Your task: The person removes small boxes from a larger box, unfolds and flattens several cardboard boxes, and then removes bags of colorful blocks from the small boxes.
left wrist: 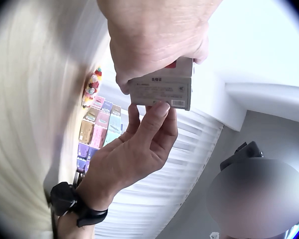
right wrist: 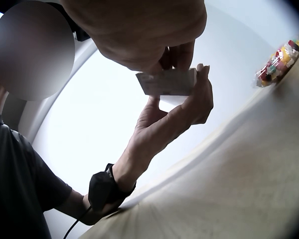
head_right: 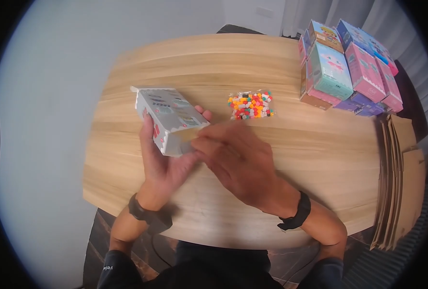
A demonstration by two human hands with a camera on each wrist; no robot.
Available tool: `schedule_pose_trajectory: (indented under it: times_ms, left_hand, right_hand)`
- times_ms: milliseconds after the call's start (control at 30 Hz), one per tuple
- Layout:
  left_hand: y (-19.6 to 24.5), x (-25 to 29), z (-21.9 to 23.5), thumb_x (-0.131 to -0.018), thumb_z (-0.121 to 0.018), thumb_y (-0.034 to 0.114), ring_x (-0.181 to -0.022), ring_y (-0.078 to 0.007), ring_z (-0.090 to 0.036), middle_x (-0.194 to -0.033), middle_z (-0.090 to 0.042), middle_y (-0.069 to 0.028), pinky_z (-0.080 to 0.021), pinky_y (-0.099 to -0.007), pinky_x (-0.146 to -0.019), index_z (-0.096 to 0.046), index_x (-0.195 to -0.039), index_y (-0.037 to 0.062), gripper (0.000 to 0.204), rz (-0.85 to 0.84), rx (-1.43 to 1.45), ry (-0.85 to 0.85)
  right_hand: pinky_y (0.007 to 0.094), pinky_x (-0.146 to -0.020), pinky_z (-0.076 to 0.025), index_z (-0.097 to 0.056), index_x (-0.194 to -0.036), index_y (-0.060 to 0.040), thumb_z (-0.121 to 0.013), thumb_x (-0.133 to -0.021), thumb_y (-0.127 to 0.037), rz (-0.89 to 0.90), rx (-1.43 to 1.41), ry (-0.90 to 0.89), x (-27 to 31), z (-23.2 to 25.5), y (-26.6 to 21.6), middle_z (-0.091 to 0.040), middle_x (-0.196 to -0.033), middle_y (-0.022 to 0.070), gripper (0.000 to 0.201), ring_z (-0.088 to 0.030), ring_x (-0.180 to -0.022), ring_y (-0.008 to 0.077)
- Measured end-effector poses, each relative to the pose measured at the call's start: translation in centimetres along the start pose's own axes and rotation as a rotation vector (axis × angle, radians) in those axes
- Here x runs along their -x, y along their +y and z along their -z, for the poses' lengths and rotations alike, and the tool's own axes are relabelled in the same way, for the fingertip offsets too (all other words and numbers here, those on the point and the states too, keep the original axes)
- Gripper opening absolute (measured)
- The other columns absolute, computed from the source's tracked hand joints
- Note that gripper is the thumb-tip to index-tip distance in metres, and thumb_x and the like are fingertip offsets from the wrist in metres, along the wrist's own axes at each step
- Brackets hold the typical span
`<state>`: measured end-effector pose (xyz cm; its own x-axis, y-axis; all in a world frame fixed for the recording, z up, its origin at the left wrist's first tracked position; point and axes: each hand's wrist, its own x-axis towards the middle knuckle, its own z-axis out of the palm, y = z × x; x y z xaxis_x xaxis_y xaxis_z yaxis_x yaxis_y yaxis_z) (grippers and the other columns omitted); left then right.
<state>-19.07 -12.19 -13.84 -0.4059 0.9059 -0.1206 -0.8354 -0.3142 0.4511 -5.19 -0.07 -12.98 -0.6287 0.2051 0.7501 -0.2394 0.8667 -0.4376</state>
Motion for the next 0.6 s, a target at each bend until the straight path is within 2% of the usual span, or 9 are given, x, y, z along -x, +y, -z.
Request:
schedule_pose_trajectory:
  times_ms: [67,233,300,333,400,500,600]
  left_hand:
    - [-0.3,0.3,-0.6,-0.097,-0.062,0.061,-0.137,-0.0360,-0.052,-0.146,-0.051,-0.0213,-0.042,-0.0517,-0.119,-0.032,-0.151,-0.0032,0.089,-0.026,-0.092,-0.025]
    - [-0.7,0.6,-0.7,-0.094,-0.066,0.062,-0.138,-0.0374,-0.051,-0.147,-0.049,-0.0214,-0.040,-0.0537,-0.121,-0.029,-0.153,-0.0032,0.095,-0.001,-0.082,-0.007]
    - [-0.6,0.8,-0.6,-0.093,-0.067,0.063,-0.139,-0.0381,-0.051,-0.147,-0.049,-0.0216,-0.040,-0.0549,-0.121,-0.029,-0.153,-0.0033,0.097,0.016,-0.112,-0.010]
    - [-0.6,0.8,-0.5,-0.092,-0.068,0.063,-0.138,-0.0379,-0.051,-0.147,-0.049,-0.0220,-0.042,-0.0553,-0.119,-0.029,-0.153,-0.0039,0.098,0.040,-0.092,-0.057]
    - [-0.7,0.9,-0.4,-0.092,-0.069,0.063,-0.138,-0.0377,-0.052,-0.148,-0.049,-0.0223,-0.044,-0.0558,-0.117,-0.030,-0.153,-0.0045,0.099,0.065,-0.071,-0.106]
    - [-0.6,0.9,-0.4,-0.091,-0.071,0.062,-0.136,-0.0366,-0.054,-0.148,-0.048,-0.0228,-0.049,-0.0546,-0.113,-0.031,-0.152,-0.0062,0.100,0.073,-0.162,-0.046]
    - [-0.2,0.9,-1.0,-0.089,-0.078,0.054,-0.130,-0.0335,-0.060,-0.143,-0.053,-0.0214,-0.053,-0.0505,-0.110,-0.033,-0.150,-0.0075,0.098,-0.003,-0.168,-0.023]
  right_hand:
    - [0.0370,-0.073,-0.057,-0.072,-0.108,-0.0107,-0.083,-0.072,0.001,-0.047,0.010,0.038,0.0,0.0,0.1,-0.070,-0.114,0.0053,0.039,-0.067,-0.090,0.0262]
    - [0.0358,-0.074,-0.057,-0.073,-0.106,-0.0088,-0.085,-0.072,0.000,0.023,-0.014,0.076,0.2,0.1,1.0,-0.070,-0.112,0.0075,0.037,-0.067,-0.089,0.0265]
    - [0.0363,-0.074,-0.057,-0.072,-0.105,-0.0076,-0.086,-0.073,-0.002,-0.044,-0.021,0.148,-0.5,0.1,0.1,-0.071,-0.112,0.0080,0.035,-0.068,-0.090,0.0268]
    - [0.0367,-0.074,-0.057,-0.072,-0.104,-0.0064,-0.087,-0.074,-0.004,-0.106,-0.027,0.214,-0.8,0.2,-0.2,-0.071,-0.112,0.0084,0.033,-0.068,-0.091,0.0271]
    - [0.0373,-0.075,-0.057,-0.072,-0.105,-0.0056,-0.087,-0.075,-0.005,-0.124,-0.054,0.174,-0.2,0.0,0.6,-0.071,-0.112,0.0089,0.034,-0.068,-0.092,0.0278]
    - [0.0383,-0.078,-0.057,-0.070,-0.107,-0.0048,-0.087,-0.076,-0.007,-0.109,-0.086,0.110,0.5,-0.2,1.9,-0.071,-0.112,0.0097,0.035,-0.069,-0.096,0.0290]
    - [0.0393,-0.081,-0.057,-0.069,-0.108,-0.0046,-0.085,-0.079,-0.007,-0.094,-0.069,0.077,0.4,-0.2,1.9,-0.071,-0.114,0.0102,0.034,-0.069,-0.099,0.0308]
